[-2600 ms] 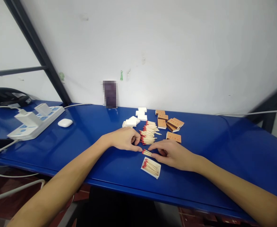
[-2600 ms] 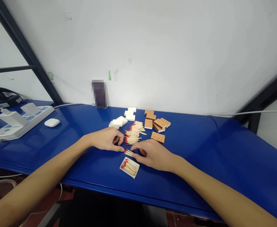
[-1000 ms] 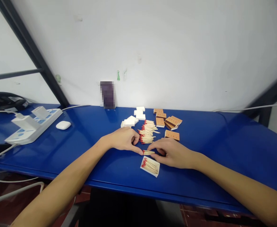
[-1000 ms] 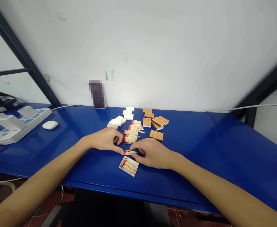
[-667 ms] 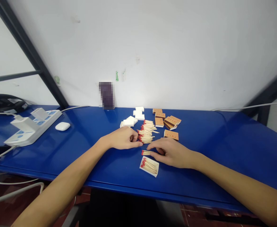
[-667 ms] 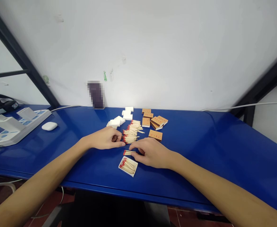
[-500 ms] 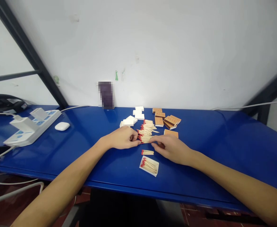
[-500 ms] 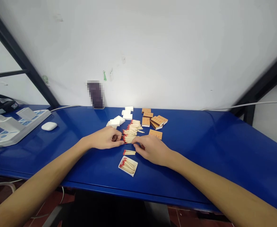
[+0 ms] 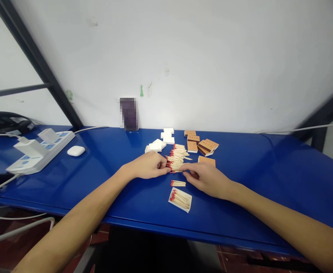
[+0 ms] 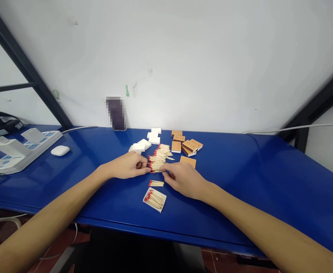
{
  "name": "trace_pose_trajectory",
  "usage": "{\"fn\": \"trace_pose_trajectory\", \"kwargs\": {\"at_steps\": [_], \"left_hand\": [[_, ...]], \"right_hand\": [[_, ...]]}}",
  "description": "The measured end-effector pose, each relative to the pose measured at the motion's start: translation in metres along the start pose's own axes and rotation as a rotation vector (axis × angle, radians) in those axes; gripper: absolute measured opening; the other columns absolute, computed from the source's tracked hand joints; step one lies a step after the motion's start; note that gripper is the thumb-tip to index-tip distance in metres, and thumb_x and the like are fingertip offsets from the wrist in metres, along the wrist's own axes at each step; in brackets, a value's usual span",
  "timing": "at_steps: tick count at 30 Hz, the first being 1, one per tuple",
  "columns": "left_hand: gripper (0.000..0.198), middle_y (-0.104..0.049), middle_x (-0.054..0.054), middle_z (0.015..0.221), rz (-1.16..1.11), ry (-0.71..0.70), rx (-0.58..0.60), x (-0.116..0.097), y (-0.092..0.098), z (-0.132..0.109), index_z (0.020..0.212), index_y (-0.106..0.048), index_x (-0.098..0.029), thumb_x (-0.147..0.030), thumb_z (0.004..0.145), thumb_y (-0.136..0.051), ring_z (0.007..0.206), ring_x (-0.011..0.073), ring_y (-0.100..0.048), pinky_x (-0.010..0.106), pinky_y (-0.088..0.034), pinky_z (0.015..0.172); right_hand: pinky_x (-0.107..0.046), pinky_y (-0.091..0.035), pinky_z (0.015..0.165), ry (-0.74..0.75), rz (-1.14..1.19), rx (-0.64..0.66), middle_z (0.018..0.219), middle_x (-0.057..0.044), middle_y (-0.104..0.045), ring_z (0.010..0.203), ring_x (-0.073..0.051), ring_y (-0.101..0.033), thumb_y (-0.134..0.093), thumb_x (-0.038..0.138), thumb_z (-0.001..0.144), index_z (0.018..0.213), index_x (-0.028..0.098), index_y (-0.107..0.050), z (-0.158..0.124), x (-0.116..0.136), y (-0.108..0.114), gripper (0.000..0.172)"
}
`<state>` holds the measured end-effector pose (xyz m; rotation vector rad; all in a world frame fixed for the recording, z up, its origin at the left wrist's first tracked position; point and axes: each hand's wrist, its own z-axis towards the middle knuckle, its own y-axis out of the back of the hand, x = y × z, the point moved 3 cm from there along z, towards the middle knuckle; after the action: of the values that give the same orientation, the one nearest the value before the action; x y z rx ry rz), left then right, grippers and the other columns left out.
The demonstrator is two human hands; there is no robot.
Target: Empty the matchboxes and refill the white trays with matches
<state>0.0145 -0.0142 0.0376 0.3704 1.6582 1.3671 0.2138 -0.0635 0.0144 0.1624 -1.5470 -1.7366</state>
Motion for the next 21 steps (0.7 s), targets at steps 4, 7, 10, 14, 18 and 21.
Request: {"fn": "trace_pose_trajectory", "kwargs": {"at_steps": [4, 7, 10, 14, 18, 21], "left_hand": [[0.041, -0.045, -0.004, 0.051, 0.004, 0.001, -0.01, 0.0009, 0.0, 0.0004, 0.056, -0.042, -0.017, -0.038, 0.089, -0.055, 0.048, 0.0084, -0.038, 0.025, -0.028, 0.054], [0.041, -0.045, -0.004, 0.051, 0.009, 0.01, -0.012, 0.0003, 0.0006, 0.0004, 0.056, -0.042, -0.017, -0.038, 0.089, -0.055, 0.047, 0.0084, -0.037, 0.025, -0.028, 0.053], [0.04, -0.046, -0.004, 0.051, 0.014, 0.019, -0.008, -0.0007, 0.001, 0.0002, 0.056, -0.043, -0.017, -0.037, 0.089, -0.055, 0.047, 0.0083, -0.038, 0.025, -0.028, 0.053], [0.041, -0.046, -0.004, 0.051, 0.009, 0.019, -0.008, -0.0009, 0.0008, 0.0003, 0.056, -0.043, -0.017, -0.037, 0.089, -0.055, 0.047, 0.0084, -0.038, 0.025, -0.028, 0.053], [0.042, -0.046, -0.003, 0.051, 0.004, 0.018, -0.009, -0.0002, 0.0001, 0.0005, 0.055, -0.042, -0.017, -0.039, 0.088, -0.055, 0.047, 0.0087, -0.037, 0.025, -0.028, 0.053], [0.042, -0.047, -0.003, 0.051, 0.009, 0.016, -0.009, -0.0004, 0.0, 0.0004, 0.056, -0.043, -0.017, -0.039, 0.089, -0.055, 0.047, 0.0088, -0.038, 0.026, -0.028, 0.053]], "right_hand": [[-0.023, -0.033, 0.055, -0.002, -0.004, 0.007, 0.063, 0.0, -0.061, 0.053, -0.013, -0.051, -0.048, 0.018, 0.092, 0.111, 0.018, -0.07, 0.0004, -0.0008, -0.0003, 0.03], [-0.024, -0.034, 0.055, -0.013, -0.01, 0.01, 0.064, 0.0, -0.062, 0.053, -0.013, -0.051, -0.048, 0.019, 0.092, 0.114, 0.018, -0.07, 0.0007, -0.0012, -0.0006, 0.032], [-0.024, -0.034, 0.055, -0.011, -0.012, 0.016, 0.064, 0.0, -0.062, 0.053, -0.013, -0.05, -0.047, 0.019, 0.092, 0.115, 0.018, -0.07, 0.0011, -0.0007, -0.0007, 0.032], [-0.024, -0.034, 0.056, 0.005, -0.022, 0.024, 0.064, -0.001, -0.063, 0.054, -0.013, -0.052, -0.047, 0.021, 0.094, 0.112, 0.019, -0.071, 0.0006, 0.0015, 0.0001, 0.03], [-0.025, -0.035, 0.056, 0.032, -0.014, 0.024, 0.063, -0.001, -0.063, 0.052, -0.013, -0.051, -0.047, 0.023, 0.094, 0.11, 0.019, -0.071, -0.0007, 0.0037, 0.0008, 0.03], [-0.024, -0.036, 0.056, 0.044, -0.005, 0.017, 0.062, -0.001, -0.063, 0.052, -0.013, -0.051, -0.047, 0.022, 0.093, 0.109, 0.018, -0.072, -0.001, 0.0042, 0.0008, 0.03]]}}
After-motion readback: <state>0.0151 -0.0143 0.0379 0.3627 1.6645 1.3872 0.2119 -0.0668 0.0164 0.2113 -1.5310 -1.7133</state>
